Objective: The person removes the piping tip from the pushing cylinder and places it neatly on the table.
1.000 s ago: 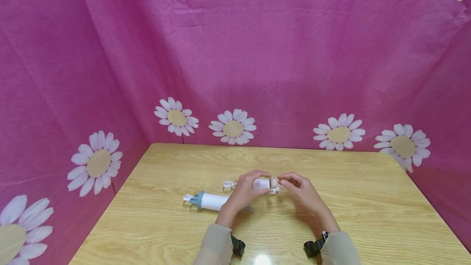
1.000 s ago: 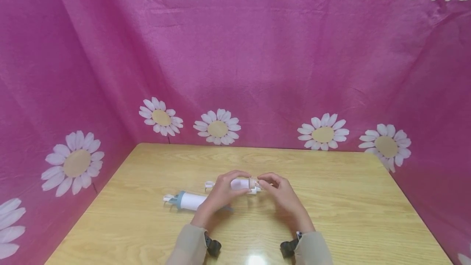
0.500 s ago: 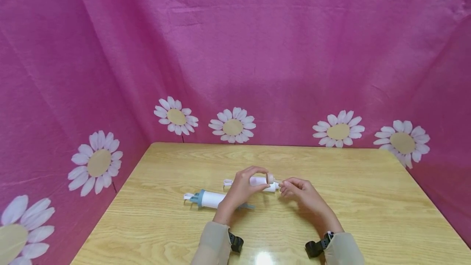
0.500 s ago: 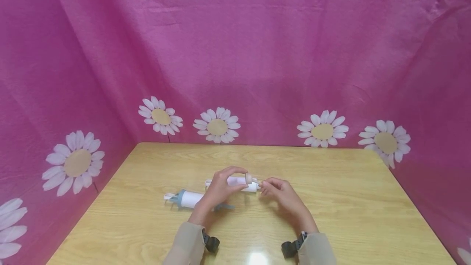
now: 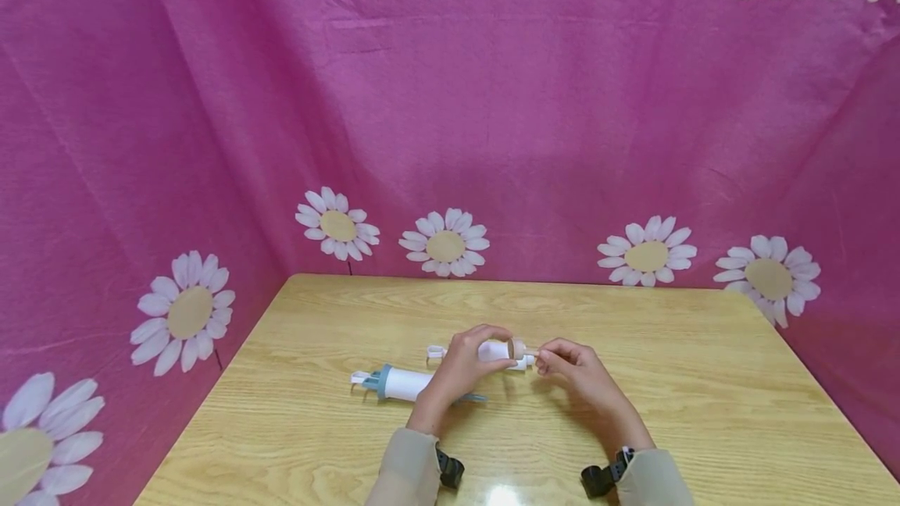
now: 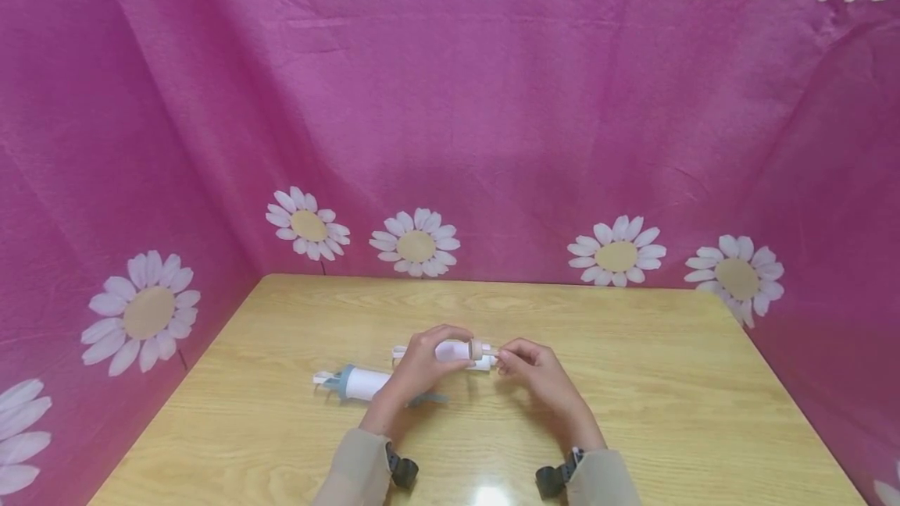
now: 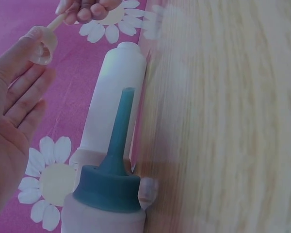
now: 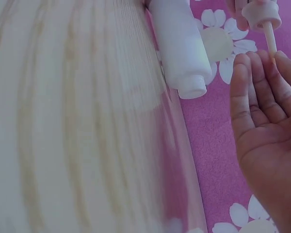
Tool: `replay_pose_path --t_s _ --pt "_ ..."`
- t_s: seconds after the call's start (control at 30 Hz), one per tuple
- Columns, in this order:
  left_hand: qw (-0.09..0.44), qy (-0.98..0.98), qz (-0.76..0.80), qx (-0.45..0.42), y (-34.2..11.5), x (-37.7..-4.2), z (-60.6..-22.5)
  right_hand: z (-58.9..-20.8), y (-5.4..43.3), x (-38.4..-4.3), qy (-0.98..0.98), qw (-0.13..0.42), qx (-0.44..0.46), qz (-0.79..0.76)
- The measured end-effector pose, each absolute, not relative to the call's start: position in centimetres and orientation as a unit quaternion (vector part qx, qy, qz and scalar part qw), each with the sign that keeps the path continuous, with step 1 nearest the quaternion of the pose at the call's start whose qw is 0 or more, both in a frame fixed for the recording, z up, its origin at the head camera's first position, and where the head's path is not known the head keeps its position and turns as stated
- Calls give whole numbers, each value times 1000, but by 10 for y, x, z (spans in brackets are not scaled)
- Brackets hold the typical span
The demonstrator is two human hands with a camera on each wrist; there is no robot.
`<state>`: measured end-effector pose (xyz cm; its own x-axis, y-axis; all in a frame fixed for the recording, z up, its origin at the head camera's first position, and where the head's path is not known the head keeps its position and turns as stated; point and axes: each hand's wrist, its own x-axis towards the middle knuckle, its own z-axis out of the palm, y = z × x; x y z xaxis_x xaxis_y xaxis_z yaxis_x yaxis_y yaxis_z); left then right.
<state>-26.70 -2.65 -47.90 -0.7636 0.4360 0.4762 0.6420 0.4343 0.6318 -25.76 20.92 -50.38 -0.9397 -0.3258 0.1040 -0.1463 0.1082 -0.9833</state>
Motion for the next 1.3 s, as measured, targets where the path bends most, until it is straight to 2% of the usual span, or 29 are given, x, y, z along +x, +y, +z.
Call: replay_pose_path --t_s 0.5,1.3 --pt "126 -842 -402 -336 -28 -266 -481 -502 201 -257 760 41 -191 -620" --pt "147 -828 -433 -326 -27 -265 -484 -501 189 -257 761 44 -178 -622"
